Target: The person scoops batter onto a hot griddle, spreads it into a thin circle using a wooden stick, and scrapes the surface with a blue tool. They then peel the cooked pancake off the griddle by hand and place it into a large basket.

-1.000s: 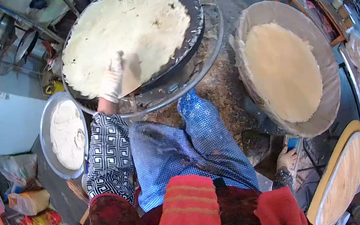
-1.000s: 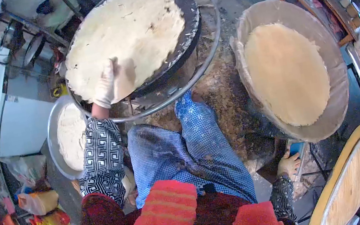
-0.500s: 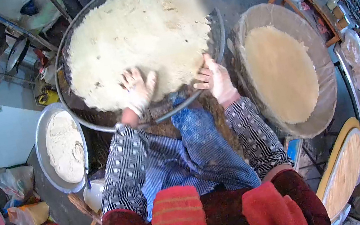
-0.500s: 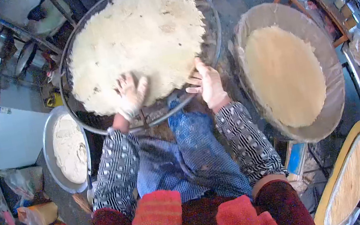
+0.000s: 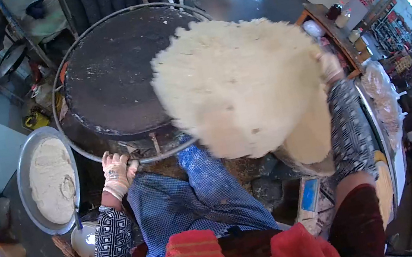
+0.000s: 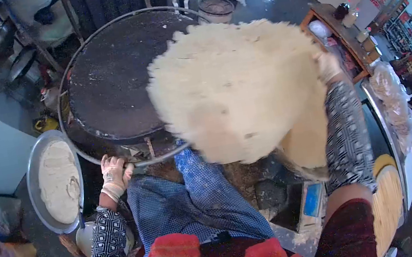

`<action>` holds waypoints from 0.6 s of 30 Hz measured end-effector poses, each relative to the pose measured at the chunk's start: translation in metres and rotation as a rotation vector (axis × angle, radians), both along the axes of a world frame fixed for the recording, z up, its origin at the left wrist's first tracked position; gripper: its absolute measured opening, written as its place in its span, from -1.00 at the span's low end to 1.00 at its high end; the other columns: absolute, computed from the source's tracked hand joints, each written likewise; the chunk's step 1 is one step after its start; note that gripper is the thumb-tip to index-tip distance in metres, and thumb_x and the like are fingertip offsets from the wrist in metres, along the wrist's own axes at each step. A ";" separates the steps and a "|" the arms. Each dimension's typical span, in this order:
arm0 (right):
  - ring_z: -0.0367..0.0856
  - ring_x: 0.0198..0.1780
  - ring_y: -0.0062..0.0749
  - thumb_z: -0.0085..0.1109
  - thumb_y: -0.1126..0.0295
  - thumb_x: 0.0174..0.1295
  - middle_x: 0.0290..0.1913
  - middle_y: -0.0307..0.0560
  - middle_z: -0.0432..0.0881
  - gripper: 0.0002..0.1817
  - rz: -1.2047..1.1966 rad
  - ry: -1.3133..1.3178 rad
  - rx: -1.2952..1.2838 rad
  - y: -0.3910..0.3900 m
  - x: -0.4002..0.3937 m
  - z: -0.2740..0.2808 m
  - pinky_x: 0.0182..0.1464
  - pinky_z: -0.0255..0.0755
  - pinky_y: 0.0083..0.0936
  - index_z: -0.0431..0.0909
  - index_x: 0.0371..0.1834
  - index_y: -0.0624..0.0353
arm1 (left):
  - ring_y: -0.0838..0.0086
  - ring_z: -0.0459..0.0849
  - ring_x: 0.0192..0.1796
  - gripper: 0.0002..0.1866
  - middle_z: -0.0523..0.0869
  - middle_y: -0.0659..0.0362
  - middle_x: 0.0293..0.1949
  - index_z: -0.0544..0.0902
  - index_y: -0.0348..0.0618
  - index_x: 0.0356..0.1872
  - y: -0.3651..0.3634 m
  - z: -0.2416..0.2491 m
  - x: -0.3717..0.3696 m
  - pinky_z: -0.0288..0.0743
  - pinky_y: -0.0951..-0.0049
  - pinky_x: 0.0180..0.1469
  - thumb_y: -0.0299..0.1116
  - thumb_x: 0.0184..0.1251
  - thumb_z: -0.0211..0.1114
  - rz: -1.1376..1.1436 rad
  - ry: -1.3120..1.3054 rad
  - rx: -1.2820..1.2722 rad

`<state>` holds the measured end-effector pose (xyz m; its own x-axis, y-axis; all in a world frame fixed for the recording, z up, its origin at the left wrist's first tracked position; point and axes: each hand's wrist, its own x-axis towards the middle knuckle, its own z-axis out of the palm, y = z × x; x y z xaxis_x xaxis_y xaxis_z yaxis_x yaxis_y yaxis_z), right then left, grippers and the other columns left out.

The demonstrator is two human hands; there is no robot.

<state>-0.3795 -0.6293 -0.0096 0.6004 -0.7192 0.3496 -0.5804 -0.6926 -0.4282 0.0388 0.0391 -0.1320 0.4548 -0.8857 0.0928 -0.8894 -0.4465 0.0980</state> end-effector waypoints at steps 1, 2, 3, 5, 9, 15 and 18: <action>0.60 -0.36 -0.34 0.14 0.23 0.26 -0.34 -0.11 0.70 -0.68 -0.005 0.134 -0.265 -0.049 -0.030 0.024 -0.27 0.49 -0.38 0.67 -0.25 0.33 | 0.08 0.54 0.04 -0.57 0.60 0.01 -0.17 0.64 -0.03 -0.20 0.002 -0.015 0.004 0.04 -0.03 0.40 0.10 0.15 0.13 0.031 -0.048 -0.020; 0.66 -0.31 -0.16 -0.01 0.32 0.25 -0.39 0.01 0.67 -0.79 0.076 0.045 -0.330 -0.084 -0.054 0.057 -0.22 0.49 -0.27 0.67 -0.32 -0.03 | 0.07 0.52 0.08 -0.53 0.61 0.04 -0.16 0.64 -0.03 -0.21 -0.003 -0.014 0.002 0.02 -0.02 0.40 0.15 0.12 0.14 0.104 0.010 0.044; 0.64 -0.40 -0.12 0.06 0.29 0.18 -0.45 -0.01 0.66 -0.82 -0.223 0.602 -0.520 0.034 -0.009 0.161 -0.27 0.49 -0.21 0.67 -0.33 0.03 | 0.06 0.52 0.08 -0.52 0.60 0.04 -0.16 0.63 -0.04 -0.21 -0.004 -0.010 0.004 0.02 -0.02 0.40 0.16 0.11 0.15 0.085 0.007 0.056; 0.66 -0.38 -0.02 0.06 0.20 0.20 -0.53 0.08 0.61 -0.73 -0.049 0.961 -0.965 0.019 -0.018 0.238 -0.26 0.53 -0.16 0.62 -0.38 0.18 | 0.06 0.52 0.08 -0.53 0.60 0.05 -0.17 0.63 -0.04 -0.21 -0.001 -0.013 0.010 0.00 -0.02 0.40 0.15 0.12 0.18 0.051 -0.007 0.064; 0.63 -0.06 0.04 0.08 0.21 0.21 -0.17 0.20 0.65 -0.70 -0.311 0.601 -0.706 0.112 0.053 0.290 -0.03 0.48 -0.17 0.62 -0.16 0.18 | 0.04 0.47 0.13 -0.60 0.58 0.00 -0.12 0.61 -0.12 -0.15 0.016 -0.002 0.034 0.00 -0.05 0.40 -0.03 0.14 0.20 -0.063 -0.031 0.063; 0.64 -0.22 -0.09 0.08 0.30 0.14 -0.31 0.05 0.67 -0.80 0.029 0.872 -0.675 0.132 0.056 0.104 -0.22 0.52 -0.21 0.62 -0.26 0.09 | -0.02 0.37 0.23 -0.62 0.54 -0.10 -0.06 0.54 -0.25 -0.12 0.050 -0.004 0.097 -0.04 -0.09 0.44 -0.17 0.14 0.20 -0.101 -0.107 0.110; 0.58 0.06 -0.03 -0.29 0.07 0.40 -0.06 0.10 0.66 -0.54 -0.087 0.775 -0.114 0.116 -0.018 -0.115 0.14 0.38 -0.10 0.61 -0.02 0.04 | -0.03 0.42 0.13 -0.67 0.53 -0.08 -0.14 0.53 -0.20 -0.16 0.048 0.002 0.096 -0.04 -0.08 0.44 -0.22 0.10 0.22 -0.157 -0.101 0.121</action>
